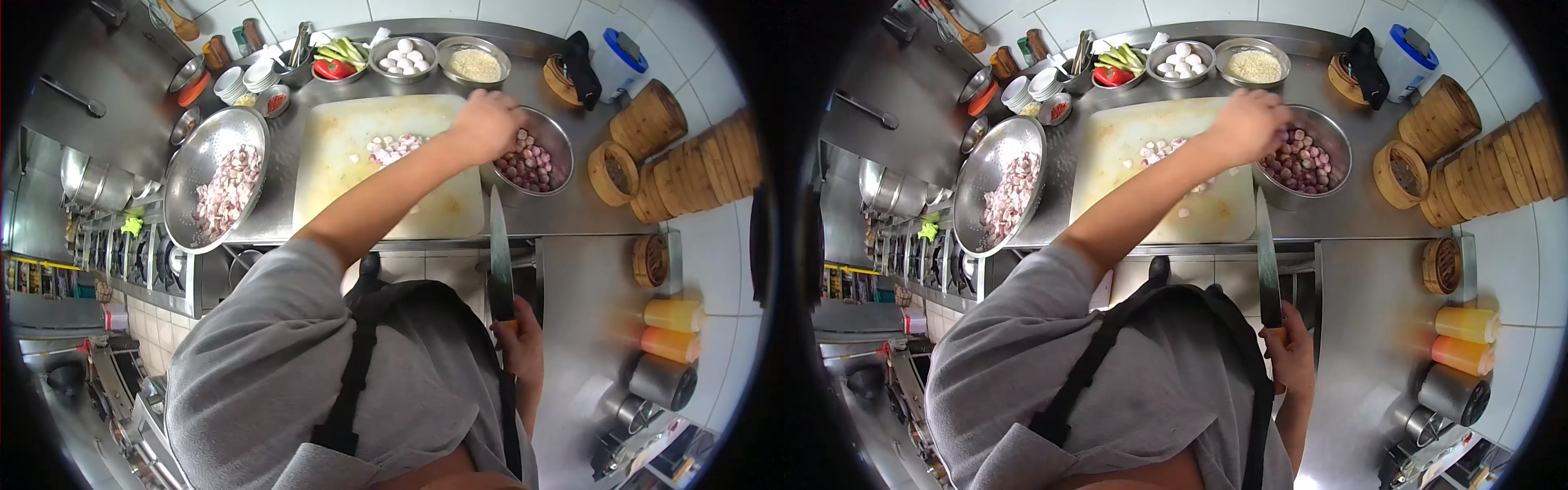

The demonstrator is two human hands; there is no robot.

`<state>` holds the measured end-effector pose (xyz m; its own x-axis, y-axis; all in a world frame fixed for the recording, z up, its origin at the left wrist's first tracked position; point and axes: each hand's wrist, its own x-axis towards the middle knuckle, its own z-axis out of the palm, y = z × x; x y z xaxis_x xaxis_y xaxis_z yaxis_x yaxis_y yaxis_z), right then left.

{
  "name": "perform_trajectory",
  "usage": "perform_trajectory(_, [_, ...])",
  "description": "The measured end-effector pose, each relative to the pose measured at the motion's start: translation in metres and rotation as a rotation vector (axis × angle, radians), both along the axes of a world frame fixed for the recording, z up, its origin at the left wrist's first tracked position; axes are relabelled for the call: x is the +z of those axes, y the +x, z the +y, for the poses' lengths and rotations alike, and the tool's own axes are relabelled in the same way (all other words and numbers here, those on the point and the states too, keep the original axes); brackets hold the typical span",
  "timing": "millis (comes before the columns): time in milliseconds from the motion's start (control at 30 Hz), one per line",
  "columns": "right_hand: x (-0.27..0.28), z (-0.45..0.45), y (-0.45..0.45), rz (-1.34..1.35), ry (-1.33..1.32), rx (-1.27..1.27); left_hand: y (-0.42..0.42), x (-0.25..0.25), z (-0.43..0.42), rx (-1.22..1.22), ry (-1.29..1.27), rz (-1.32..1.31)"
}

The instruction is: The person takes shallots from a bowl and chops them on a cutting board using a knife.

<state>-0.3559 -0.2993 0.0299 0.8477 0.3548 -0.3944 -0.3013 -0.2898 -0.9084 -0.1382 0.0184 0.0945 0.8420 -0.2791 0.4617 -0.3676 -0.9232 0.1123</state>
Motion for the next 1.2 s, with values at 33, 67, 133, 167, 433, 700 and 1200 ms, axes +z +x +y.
perform_trajectory(33, [0.001,0.002,0.005,0.001,-0.009,0.011,-0.017,-0.001,0.021,-0.025,-0.095,-0.081])
perform_trajectory(67, [0.003,0.004,0.010,0.007,-0.042,0.060,-0.037,-0.004,0.041,-0.046,-0.193,-0.159])
perform_trajectory(133, [0.002,0.010,0.020,0.027,-0.087,0.130,-0.084,-0.019,0.081,0.032,-0.376,-0.165])
perform_trajectory(167, [-0.002,0.015,0.025,-0.082,-0.055,0.155,-0.110,-0.028,0.096,0.125,-0.426,-0.136])
perform_trajectory(433, [0.040,0.087,0.057,-0.065,-0.145,0.326,-0.228,-0.126,0.131,0.496,-0.464,0.090])
perform_trajectory(700, [0.064,0.139,0.059,-0.410,-0.463,0.678,-0.250,-0.125,0.117,0.418,-0.476,-0.039])
perform_trajectory(1200, [0.035,0.161,0.062,-0.658,-0.719,0.960,-0.234,-0.131,0.128,0.416,-0.620,-0.006])
